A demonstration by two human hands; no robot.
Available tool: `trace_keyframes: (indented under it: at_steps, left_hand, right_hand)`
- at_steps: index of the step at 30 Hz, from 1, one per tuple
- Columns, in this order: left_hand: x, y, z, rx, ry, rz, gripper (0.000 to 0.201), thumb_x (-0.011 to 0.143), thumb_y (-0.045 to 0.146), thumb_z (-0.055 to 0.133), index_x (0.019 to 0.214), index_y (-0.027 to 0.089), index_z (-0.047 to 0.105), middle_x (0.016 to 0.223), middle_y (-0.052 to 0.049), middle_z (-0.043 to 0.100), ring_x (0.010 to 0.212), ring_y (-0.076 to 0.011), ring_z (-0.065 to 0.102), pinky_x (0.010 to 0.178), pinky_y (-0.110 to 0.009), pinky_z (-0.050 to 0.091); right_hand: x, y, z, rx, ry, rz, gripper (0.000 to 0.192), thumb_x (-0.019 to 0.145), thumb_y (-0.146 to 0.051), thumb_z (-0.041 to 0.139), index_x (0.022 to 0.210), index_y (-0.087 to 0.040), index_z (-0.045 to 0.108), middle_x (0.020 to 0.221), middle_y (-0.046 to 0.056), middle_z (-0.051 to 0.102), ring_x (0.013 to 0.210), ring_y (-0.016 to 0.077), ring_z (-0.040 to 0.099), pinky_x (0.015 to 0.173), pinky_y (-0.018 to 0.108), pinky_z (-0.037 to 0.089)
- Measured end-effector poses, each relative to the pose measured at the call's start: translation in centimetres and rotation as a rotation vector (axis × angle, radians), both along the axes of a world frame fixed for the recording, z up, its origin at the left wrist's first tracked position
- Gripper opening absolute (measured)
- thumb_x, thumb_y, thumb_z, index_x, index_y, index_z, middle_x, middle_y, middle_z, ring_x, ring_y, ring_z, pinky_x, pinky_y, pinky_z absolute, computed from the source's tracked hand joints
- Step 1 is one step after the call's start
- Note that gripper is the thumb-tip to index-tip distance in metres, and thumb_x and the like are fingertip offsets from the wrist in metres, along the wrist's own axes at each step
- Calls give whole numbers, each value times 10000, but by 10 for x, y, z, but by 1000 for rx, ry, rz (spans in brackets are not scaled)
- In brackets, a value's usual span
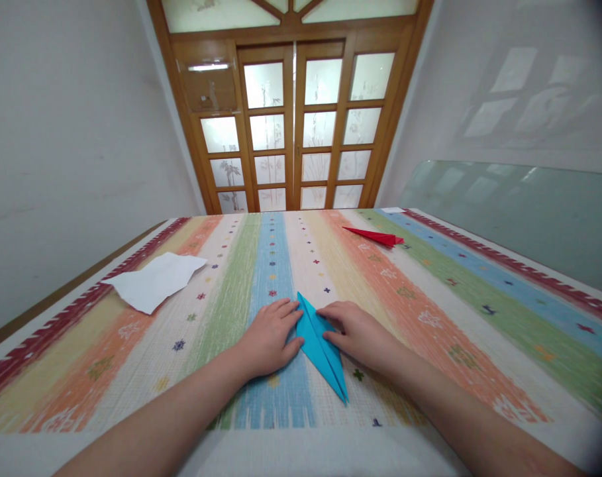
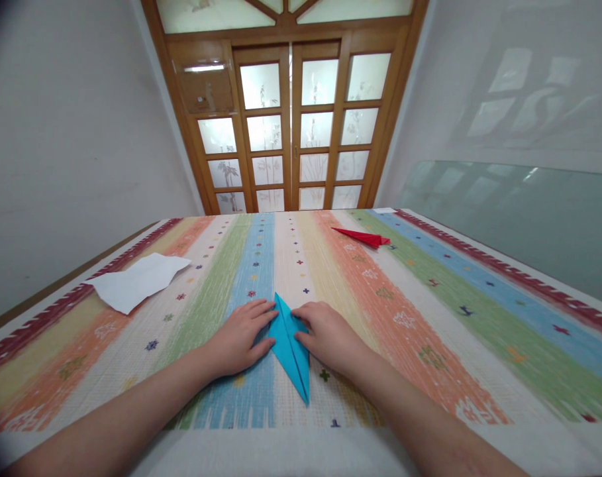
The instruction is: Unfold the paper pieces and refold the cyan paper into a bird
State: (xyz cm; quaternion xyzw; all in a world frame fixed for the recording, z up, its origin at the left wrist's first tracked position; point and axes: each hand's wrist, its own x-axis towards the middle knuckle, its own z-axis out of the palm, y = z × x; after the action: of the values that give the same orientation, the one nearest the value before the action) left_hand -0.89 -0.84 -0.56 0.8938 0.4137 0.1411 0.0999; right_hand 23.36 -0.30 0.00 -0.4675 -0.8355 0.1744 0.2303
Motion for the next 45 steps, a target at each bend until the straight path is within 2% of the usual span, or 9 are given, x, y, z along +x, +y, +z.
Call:
trace_keyframes:
  at_steps: [7,16,21,26,31,35,40,45]
  left_hand:
    - [1,1,1,-8,50,-40,559,978,427,477,1470,161,472,1558,-125,419,1461,-313,329,1193,-519,274]
    - [0,1,-2,25,54,-40,529,974,416,485,1458,201,492,1522,-99,476,1430,-280,385,1193,-479,296]
    - [0,1,-2,0,69,-7,583,978,454,468,1486,169,449,1556,-115,425,1456,-294,344,1208,-486,269]
    - [0,2,-4,-4,77,-1,597,978,464,463,1488,155,445,1566,-122,407,1460,-302,336,1212,-499,258]
    - [-3,4,-6,-4,52,-36,588,972,466,483,1484,178,450,1567,-111,408,1457,-300,342,1206,-516,264]
    - [-6,4,-5,-8,12,-58,562,966,443,511,1467,190,470,1546,-118,438,1441,-289,368,1197,-512,278]
    - [-10,5,-1,-3,-51,-91,432,946,358,567,1348,204,590,1446,-111,551,1348,-266,480,1159,-469,348]
    - [-12,6,2,-24,-71,-128,367,926,325,594,1274,213,633,1387,-101,598,1300,-261,520,1137,-462,378]
  right_hand:
    - [-3,-3,2,20,-78,53,368,841,-208,673,1206,-228,717,1213,113,708,1129,311,635,1015,461,458]
    - [-6,-8,3,-12,-245,111,477,950,-276,519,1420,-207,562,1494,87,510,1399,341,420,1156,544,328]
    - [-8,-5,-7,-53,-290,96,539,991,-345,445,1516,-225,428,1581,69,383,1458,336,324,1188,592,236]
    - [-13,2,-16,-39,-295,4,600,995,-388,436,1548,-166,362,1595,106,347,1479,334,274,1206,556,220]
    - [-12,9,-23,-16,-268,-78,586,988,-424,469,1510,-158,435,1582,158,358,1489,360,235,1193,569,228]
    - [-11,10,-22,-17,-186,-61,466,992,-400,481,1413,-217,558,1527,148,450,1469,358,287,1172,596,241]
    - [-11,3,-15,0,-102,-25,335,961,-373,547,1243,-241,671,1452,130,532,1435,359,348,1150,603,272]
    - [-12,2,-16,63,-63,8,218,938,-336,587,1087,-231,707,1386,119,586,1384,323,428,1146,535,320]
